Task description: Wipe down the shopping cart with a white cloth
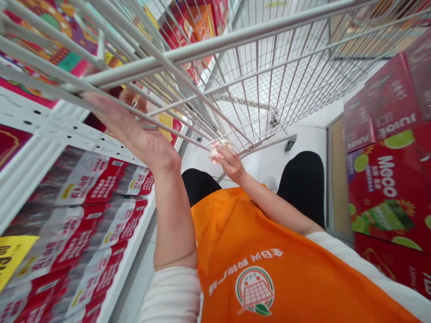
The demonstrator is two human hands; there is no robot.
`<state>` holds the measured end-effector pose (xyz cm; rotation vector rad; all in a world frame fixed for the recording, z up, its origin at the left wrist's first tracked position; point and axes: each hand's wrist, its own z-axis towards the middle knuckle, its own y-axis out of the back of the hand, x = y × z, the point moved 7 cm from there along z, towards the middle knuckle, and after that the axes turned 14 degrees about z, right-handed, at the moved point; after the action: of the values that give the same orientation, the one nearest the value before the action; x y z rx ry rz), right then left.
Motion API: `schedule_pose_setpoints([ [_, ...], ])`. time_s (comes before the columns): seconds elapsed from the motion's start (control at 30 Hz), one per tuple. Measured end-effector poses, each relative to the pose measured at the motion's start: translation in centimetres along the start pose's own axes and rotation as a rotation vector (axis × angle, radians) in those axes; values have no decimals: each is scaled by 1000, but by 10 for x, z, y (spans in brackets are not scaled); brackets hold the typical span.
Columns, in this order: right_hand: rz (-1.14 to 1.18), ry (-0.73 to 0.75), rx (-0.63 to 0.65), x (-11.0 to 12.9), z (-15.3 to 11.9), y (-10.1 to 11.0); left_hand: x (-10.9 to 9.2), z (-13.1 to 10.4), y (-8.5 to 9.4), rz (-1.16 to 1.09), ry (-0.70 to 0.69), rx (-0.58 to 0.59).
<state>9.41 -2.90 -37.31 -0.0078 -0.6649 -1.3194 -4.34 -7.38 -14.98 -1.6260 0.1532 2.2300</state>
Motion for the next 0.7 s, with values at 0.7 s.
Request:
schedule_pose_setpoints([
  [0.7, 131, -91, 269, -52, -18, -18, 72, 0, -40, 4, -109, 192],
])
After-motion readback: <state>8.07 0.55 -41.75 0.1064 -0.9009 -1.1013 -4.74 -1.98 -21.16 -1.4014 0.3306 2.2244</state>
